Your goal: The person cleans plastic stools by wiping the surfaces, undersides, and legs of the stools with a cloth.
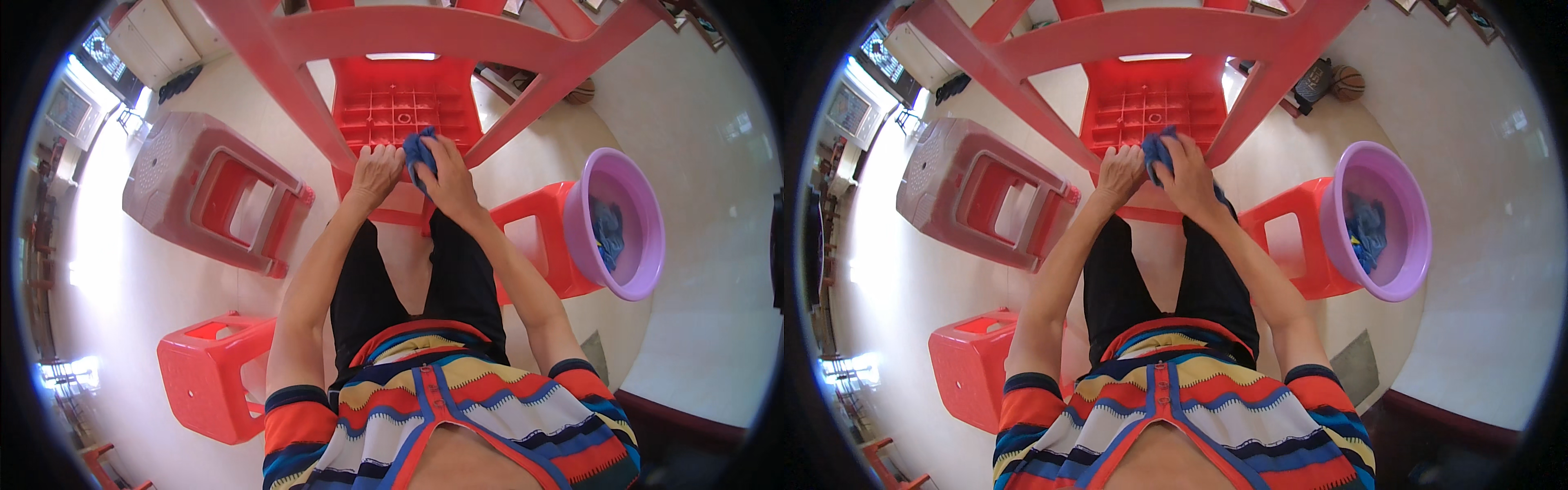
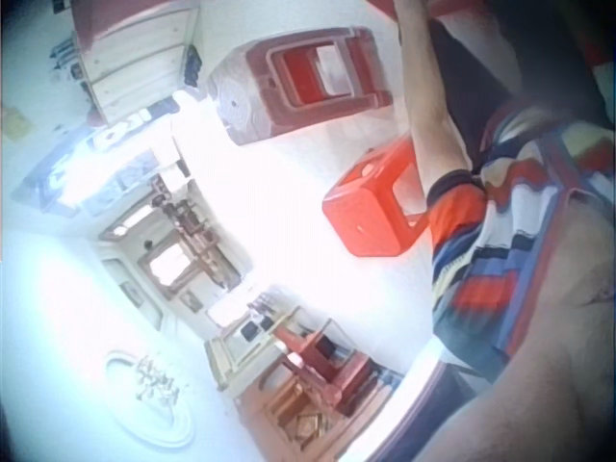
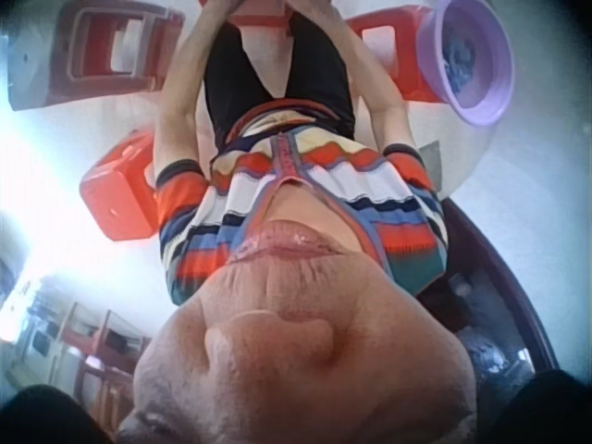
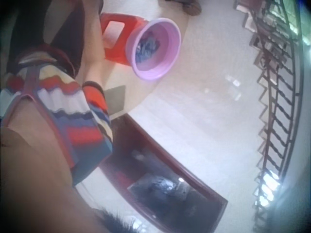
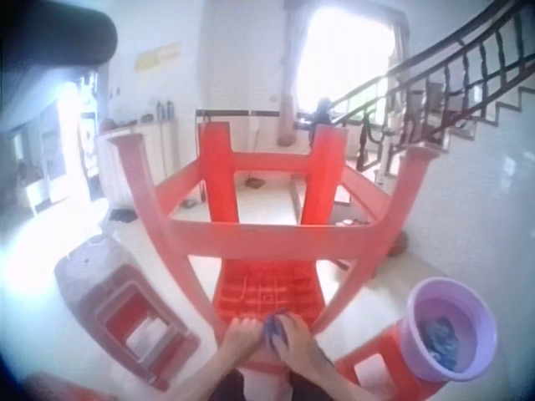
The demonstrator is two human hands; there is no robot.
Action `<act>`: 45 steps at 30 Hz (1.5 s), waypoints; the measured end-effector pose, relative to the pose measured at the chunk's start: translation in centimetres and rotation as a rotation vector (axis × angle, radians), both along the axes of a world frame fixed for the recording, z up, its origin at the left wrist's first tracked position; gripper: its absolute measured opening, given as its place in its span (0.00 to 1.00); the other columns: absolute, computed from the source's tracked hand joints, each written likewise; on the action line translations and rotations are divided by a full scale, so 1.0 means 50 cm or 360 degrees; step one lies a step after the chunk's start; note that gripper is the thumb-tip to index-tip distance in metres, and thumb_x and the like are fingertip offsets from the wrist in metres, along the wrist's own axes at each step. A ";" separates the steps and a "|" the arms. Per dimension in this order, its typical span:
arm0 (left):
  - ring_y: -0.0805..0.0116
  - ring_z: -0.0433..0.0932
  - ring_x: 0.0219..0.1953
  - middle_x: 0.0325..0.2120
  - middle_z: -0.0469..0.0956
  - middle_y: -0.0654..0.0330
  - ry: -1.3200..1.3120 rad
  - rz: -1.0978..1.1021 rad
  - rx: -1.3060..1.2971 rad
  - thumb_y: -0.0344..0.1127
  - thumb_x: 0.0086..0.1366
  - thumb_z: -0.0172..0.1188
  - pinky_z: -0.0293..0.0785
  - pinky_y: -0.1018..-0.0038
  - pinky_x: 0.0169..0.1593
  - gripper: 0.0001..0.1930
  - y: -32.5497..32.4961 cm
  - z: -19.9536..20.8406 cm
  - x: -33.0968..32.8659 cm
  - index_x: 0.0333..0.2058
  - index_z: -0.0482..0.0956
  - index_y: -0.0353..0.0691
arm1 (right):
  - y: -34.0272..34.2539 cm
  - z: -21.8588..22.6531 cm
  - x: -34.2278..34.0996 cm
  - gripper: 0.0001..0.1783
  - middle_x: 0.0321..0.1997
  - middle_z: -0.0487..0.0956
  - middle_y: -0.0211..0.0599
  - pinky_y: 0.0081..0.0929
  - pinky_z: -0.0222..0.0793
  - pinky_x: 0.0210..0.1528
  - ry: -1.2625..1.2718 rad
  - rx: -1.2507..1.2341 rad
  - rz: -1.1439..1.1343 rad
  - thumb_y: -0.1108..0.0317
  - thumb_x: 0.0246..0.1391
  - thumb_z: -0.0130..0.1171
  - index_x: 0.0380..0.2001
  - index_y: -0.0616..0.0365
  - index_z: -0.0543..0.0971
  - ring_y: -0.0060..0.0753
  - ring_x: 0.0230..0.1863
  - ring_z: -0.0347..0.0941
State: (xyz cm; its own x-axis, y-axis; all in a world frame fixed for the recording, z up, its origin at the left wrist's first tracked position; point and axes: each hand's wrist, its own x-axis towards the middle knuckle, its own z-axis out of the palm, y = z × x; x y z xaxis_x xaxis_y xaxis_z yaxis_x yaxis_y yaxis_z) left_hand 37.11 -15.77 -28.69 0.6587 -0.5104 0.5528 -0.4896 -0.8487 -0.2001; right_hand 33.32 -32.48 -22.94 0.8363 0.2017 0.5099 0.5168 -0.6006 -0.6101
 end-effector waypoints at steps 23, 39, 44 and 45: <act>0.56 0.69 0.38 0.36 0.68 0.53 0.0201 -0.0360 -0.0523 0.27 0.47 0.59 0.64 0.64 0.45 0.16 0.016 0.008 -0.087 0.37 0.70 0.34 | 0.187 -0.109 0.303 0.35 0.63 0.59 0.34 0.61 0.48 0.57 0.0295 -0.0860 0.0213 0.46 0.49 0.55 0.60 0.40 0.59 0.47 0.62 0.57; 0.74 0.73 0.30 0.28 0.74 0.63 0.1051 0.0131 -0.2920 0.43 0.62 0.52 0.69 0.76 0.35 0.17 0.102 -0.003 -0.042 0.41 0.71 0.34 | 0.156 -0.104 0.250 0.28 0.57 0.68 0.32 0.59 0.53 0.54 0.0303 -0.0920 0.0285 0.55 0.53 0.51 0.58 0.39 0.62 0.48 0.53 0.66; 0.71 0.69 0.45 0.42 0.70 0.60 0.1328 0.0045 -0.2923 0.46 0.67 0.46 0.67 0.70 0.47 0.20 0.116 -0.024 -0.095 0.49 0.66 0.37 | 0.174 -0.096 0.252 0.26 0.56 0.69 0.33 0.62 0.51 0.53 0.0315 -0.0951 0.0203 0.56 0.53 0.50 0.57 0.40 0.63 0.48 0.54 0.66; 0.69 0.69 0.46 0.44 0.69 0.59 0.1221 0.0075 -0.2968 0.46 0.67 0.46 0.67 0.69 0.48 0.21 0.091 -0.006 -0.115 0.51 0.65 0.37 | 0.169 -0.099 0.252 0.25 0.56 0.70 0.33 0.63 0.51 0.53 0.0344 -0.0941 0.0206 0.56 0.53 0.50 0.56 0.41 0.63 0.49 0.54 0.65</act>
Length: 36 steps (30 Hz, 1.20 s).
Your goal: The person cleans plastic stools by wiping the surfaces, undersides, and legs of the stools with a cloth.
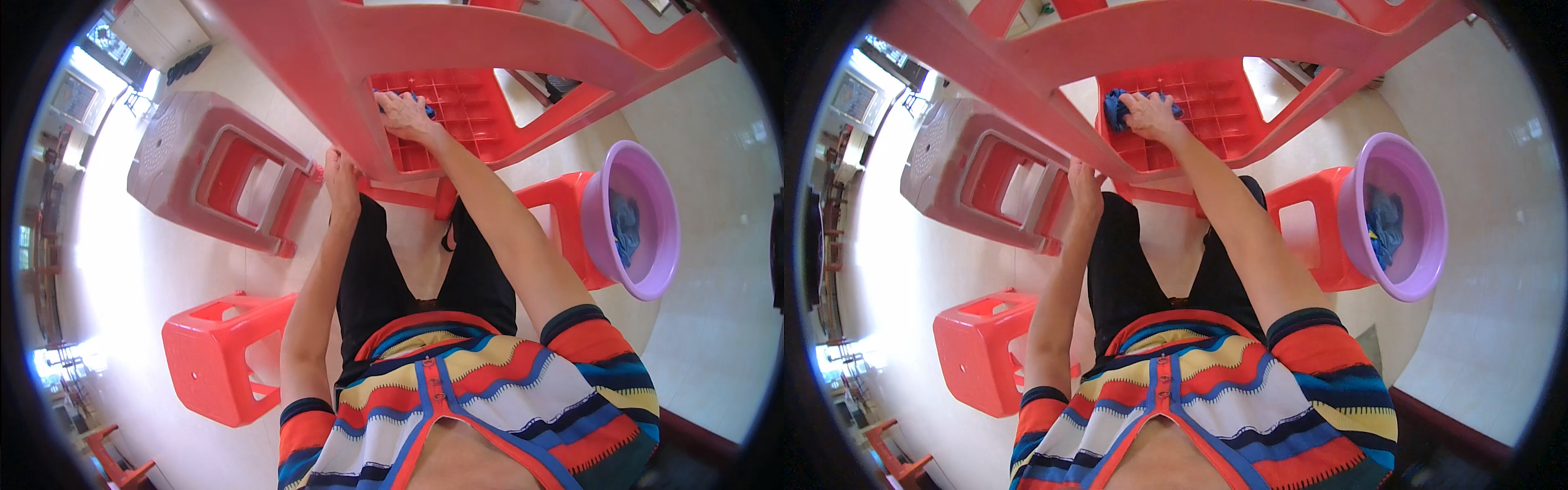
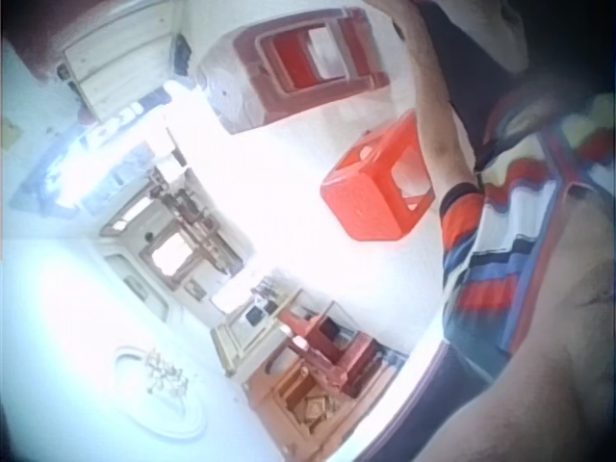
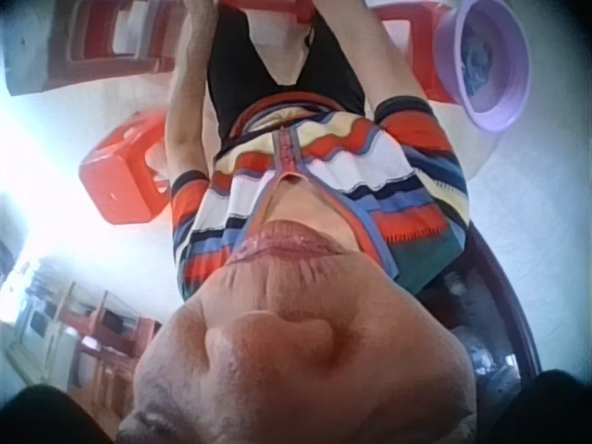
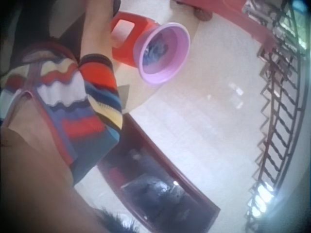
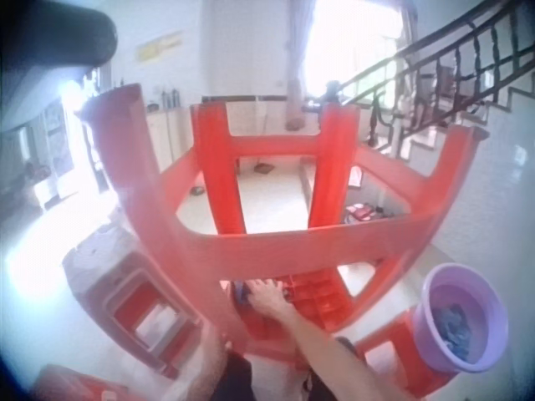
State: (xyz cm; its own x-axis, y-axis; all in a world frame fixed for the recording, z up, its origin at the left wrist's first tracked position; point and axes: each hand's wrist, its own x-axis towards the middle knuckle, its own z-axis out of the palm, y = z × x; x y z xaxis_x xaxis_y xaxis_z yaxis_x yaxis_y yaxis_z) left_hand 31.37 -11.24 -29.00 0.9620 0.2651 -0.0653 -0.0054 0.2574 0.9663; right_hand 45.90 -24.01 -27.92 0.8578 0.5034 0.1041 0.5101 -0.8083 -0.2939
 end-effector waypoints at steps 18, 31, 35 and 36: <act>0.59 0.63 0.53 0.51 0.61 0.48 -0.0714 0.0332 0.0872 0.24 0.43 0.64 0.61 0.65 0.58 0.40 -0.011 0.090 0.076 0.53 0.48 0.35 | 0.023 -0.006 0.077 0.20 0.45 0.76 0.44 0.47 0.55 0.51 -0.0110 0.0038 -0.0251 0.67 0.46 0.49 0.46 0.52 0.69 0.49 0.52 0.65; 0.59 0.65 0.49 0.46 0.63 0.49 -0.0827 0.0481 0.1207 0.30 0.42 0.71 0.64 0.64 0.53 0.41 -0.014 0.066 0.075 0.50 0.52 0.34 | 0.009 -0.037 0.079 0.21 0.44 0.75 0.47 0.43 0.61 0.52 -0.0353 0.0571 0.0208 0.74 0.43 0.52 0.45 0.53 0.70 0.45 0.50 0.68; 0.59 0.66 0.48 0.45 0.63 0.49 -0.0873 0.0489 0.1207 0.29 0.42 0.70 0.65 0.64 0.53 0.41 -0.010 0.062 0.078 0.51 0.51 0.34 | 0.020 -0.024 0.073 0.20 0.43 0.75 0.47 0.43 0.63 0.51 0.0084 0.1043 -0.0141 0.69 0.44 0.55 0.44 0.54 0.70 0.49 0.48 0.70; 0.59 0.66 0.48 0.46 0.63 0.49 -0.0856 0.0477 0.1198 0.29 0.42 0.69 0.65 0.64 0.53 0.41 -0.006 0.059 0.077 0.51 0.51 0.34 | 0.022 -0.017 0.066 0.21 0.43 0.76 0.44 0.45 0.62 0.51 -0.0002 0.0788 -0.0034 0.66 0.44 0.56 0.44 0.53 0.70 0.48 0.50 0.69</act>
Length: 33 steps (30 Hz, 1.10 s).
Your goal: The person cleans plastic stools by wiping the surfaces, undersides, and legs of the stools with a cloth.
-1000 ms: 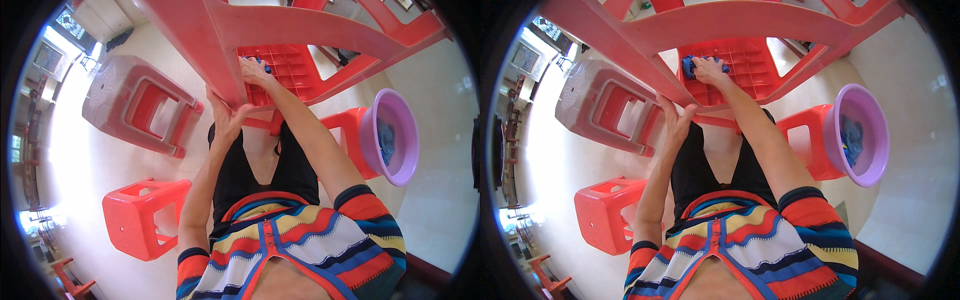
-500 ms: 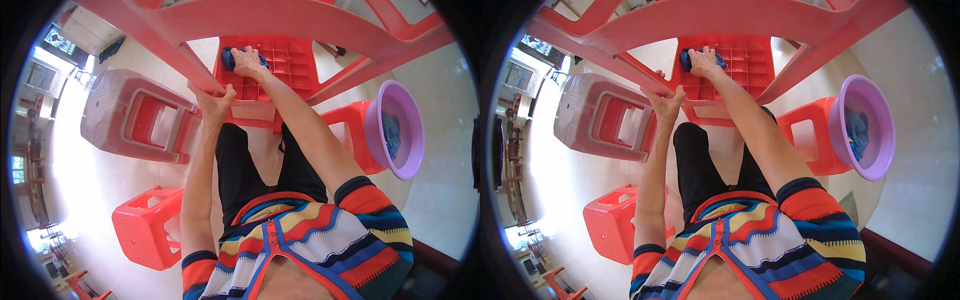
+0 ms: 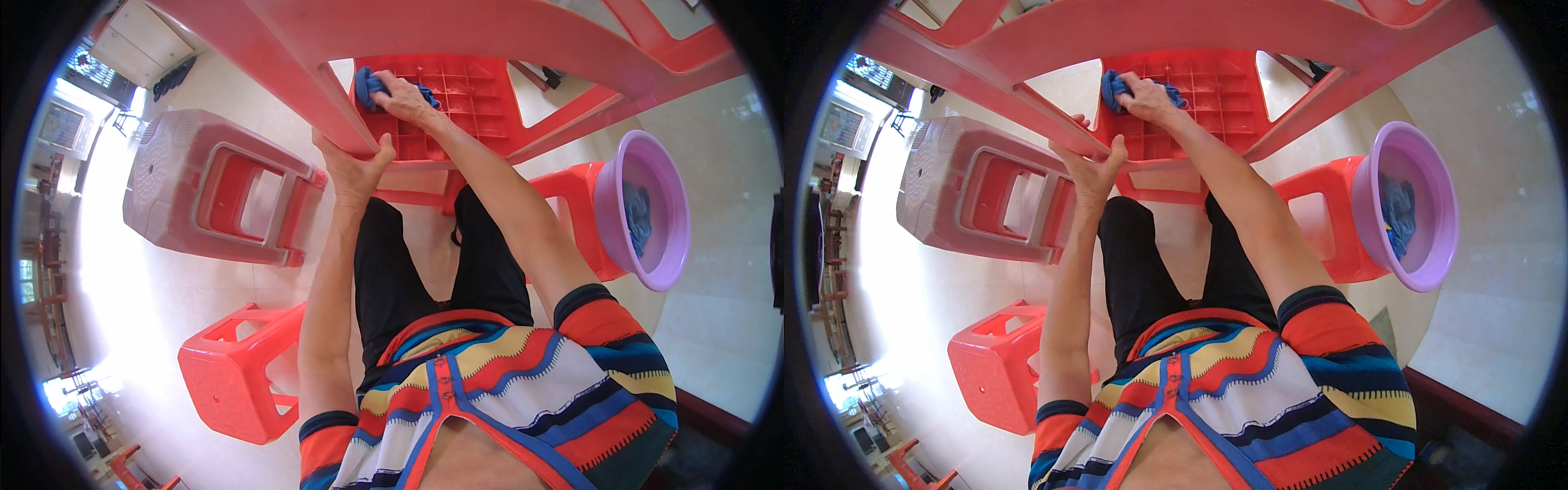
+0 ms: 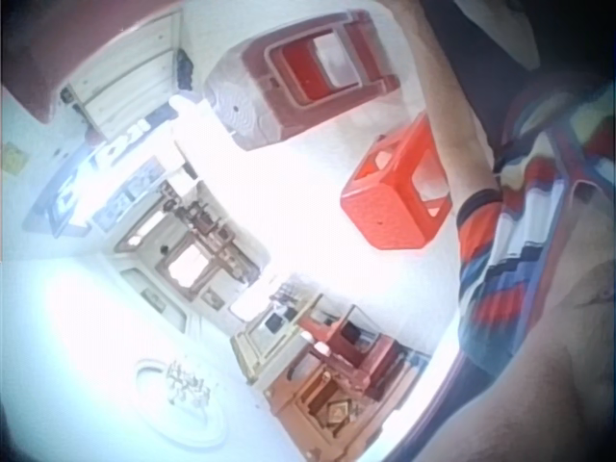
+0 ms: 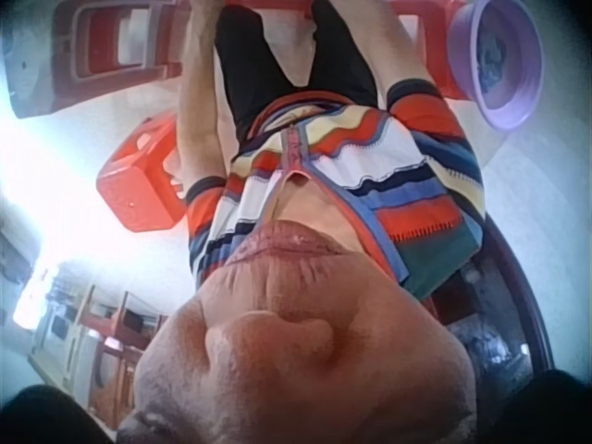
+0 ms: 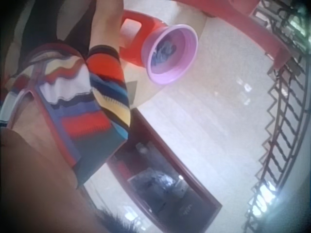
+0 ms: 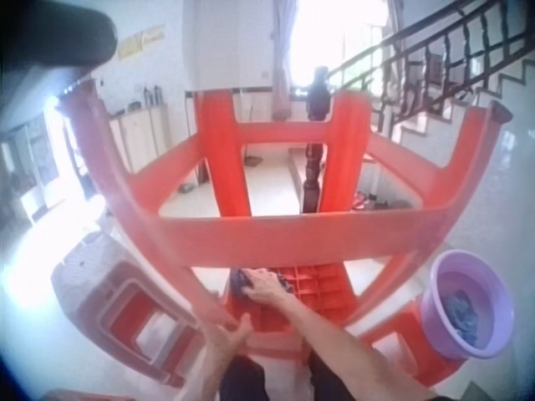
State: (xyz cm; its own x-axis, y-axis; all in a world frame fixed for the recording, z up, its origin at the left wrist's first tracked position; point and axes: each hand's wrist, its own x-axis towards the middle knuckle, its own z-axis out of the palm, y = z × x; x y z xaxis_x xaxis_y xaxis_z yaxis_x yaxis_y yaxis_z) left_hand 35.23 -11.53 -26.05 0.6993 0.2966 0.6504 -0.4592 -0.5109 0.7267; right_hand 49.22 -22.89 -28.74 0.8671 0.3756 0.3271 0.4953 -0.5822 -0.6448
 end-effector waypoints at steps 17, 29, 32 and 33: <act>0.58 0.64 0.50 0.48 0.61 0.47 0.0068 -0.0057 -0.0066 0.29 0.42 0.69 0.65 0.64 0.53 0.42 -0.013 -0.001 0.002 0.51 0.49 0.33 | -0.001 0.032 -0.026 0.22 0.34 0.75 0.47 0.40 0.60 0.43 -0.0329 -0.0827 0.0232 0.59 0.41 0.61 0.40 0.54 0.71 0.44 0.41 0.71; 0.59 0.65 0.49 0.46 0.61 0.49 0.0011 0.0050 0.0008 0.30 0.42 0.69 0.65 0.65 0.53 0.41 0.006 -0.002 -0.009 0.51 0.51 0.34 | 0.012 0.028 -0.057 0.26 0.47 0.74 0.45 0.49 0.59 0.51 0.0098 -0.0695 0.0202 0.53 0.47 0.59 0.47 0.50 0.68 0.49 0.53 0.66; 0.59 0.65 0.49 0.46 0.61 0.49 -0.0023 -0.0008 -0.0039 0.30 0.42 0.69 0.65 0.65 0.53 0.41 -0.005 0.006 -0.006 0.51 0.51 0.34 | 0.020 0.033 -0.055 0.25 0.47 0.75 0.44 0.52 0.57 0.51 0.0138 -0.0795 0.0182 0.54 0.46 0.59 0.48 0.48 0.68 0.48 0.53 0.66; 0.60 0.65 0.49 0.46 0.61 0.49 -0.0033 -0.0045 -0.0076 0.30 0.42 0.69 0.64 0.65 0.53 0.41 -0.006 0.007 -0.005 0.51 0.51 0.34 | 0.019 0.029 -0.045 0.25 0.46 0.75 0.44 0.50 0.59 0.51 0.0115 -0.0787 0.0117 0.54 0.46 0.59 0.47 0.49 0.69 0.49 0.52 0.67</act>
State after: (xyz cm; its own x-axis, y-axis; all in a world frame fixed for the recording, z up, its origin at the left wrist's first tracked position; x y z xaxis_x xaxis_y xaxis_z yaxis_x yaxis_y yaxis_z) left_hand 34.99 -11.83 -25.68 0.6944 0.3076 0.6506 -0.4884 -0.4625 0.7400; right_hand 46.95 -21.94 -27.30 0.8465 0.5313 0.0348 0.5108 -0.7920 -0.3344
